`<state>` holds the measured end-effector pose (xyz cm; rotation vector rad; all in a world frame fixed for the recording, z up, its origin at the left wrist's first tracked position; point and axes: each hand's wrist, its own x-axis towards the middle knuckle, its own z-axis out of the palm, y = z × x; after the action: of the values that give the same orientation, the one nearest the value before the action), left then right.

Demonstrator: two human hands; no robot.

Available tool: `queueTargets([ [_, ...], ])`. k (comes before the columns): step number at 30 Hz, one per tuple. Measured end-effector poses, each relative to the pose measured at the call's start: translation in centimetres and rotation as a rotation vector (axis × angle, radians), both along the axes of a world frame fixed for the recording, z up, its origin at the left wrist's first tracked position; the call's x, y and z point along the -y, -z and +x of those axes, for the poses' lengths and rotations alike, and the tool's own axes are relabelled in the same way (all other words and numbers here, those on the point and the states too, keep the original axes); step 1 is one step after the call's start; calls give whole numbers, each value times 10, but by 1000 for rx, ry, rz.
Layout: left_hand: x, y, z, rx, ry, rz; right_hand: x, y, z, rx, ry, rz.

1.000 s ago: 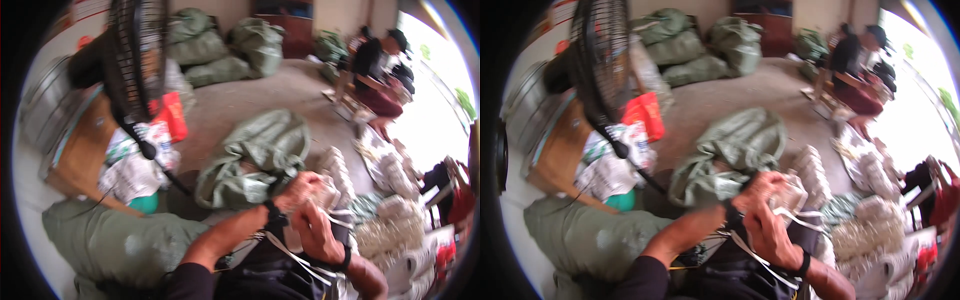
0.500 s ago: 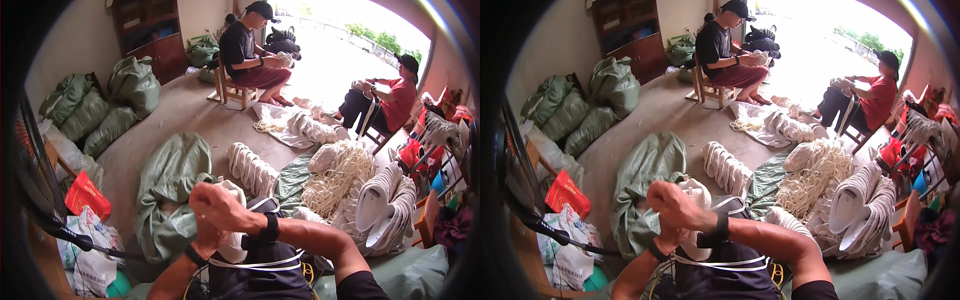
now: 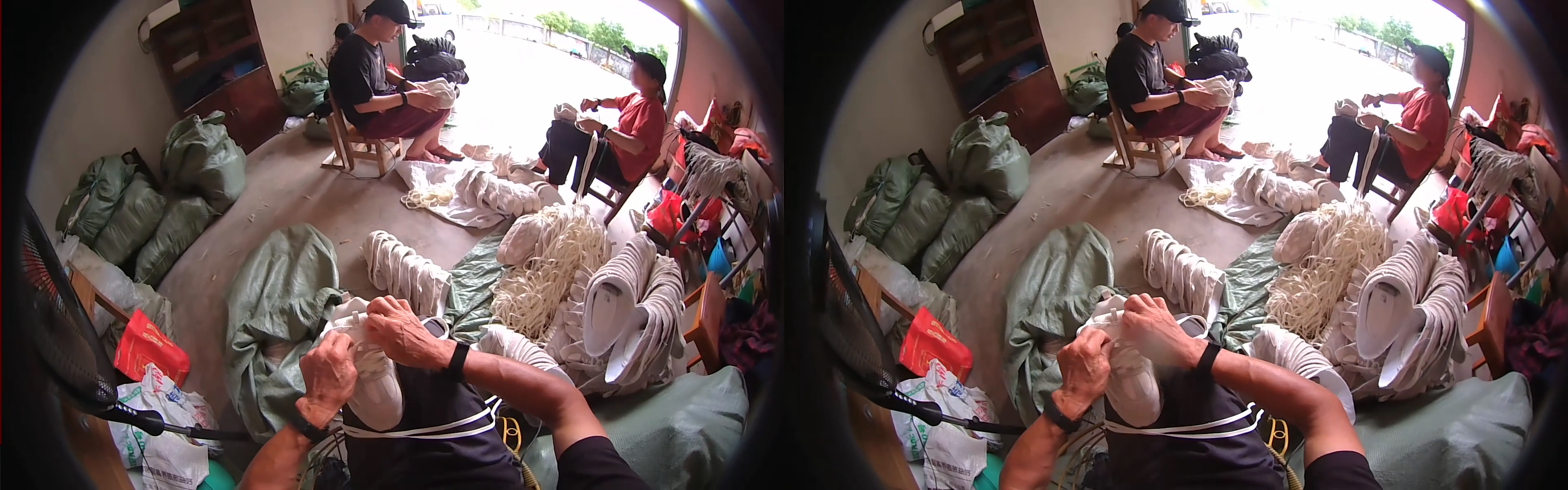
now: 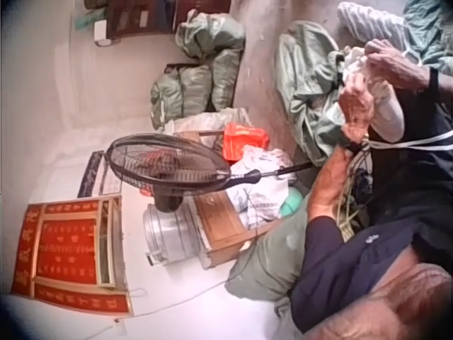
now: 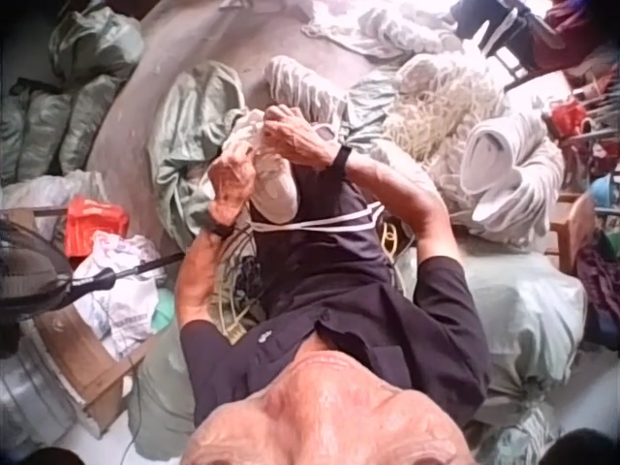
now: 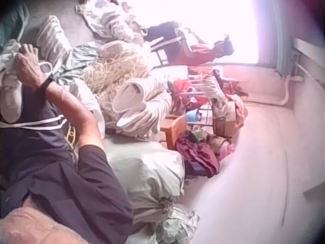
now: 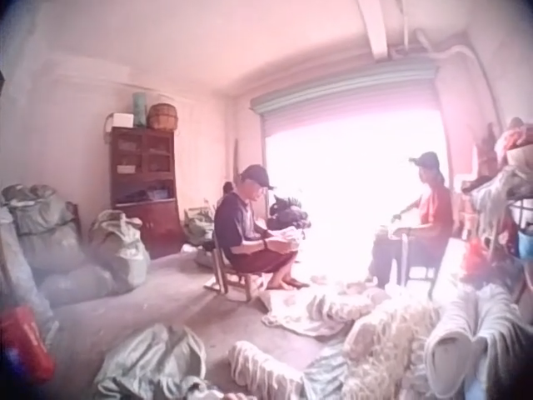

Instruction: The recorder is lacing and tying white shoes in a production environment.

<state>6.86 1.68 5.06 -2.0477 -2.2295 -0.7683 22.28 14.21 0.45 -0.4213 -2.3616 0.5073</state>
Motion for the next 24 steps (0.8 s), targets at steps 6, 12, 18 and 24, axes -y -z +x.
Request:
queueTargets([
  [6,-6,-7,-7,83,37,-56,-8,1,16,44,-96,-89],
  [12,-5,-10,-13,54,72,-155,-5,4,21,2,-117,-60],
  [18,-7,-12,-16,-44,102,-235,-5,4,19,-17,-125,-53],
  [24,-15,-8,-19,27,173,-239,-5,7,16,-33,-120,-83],
])
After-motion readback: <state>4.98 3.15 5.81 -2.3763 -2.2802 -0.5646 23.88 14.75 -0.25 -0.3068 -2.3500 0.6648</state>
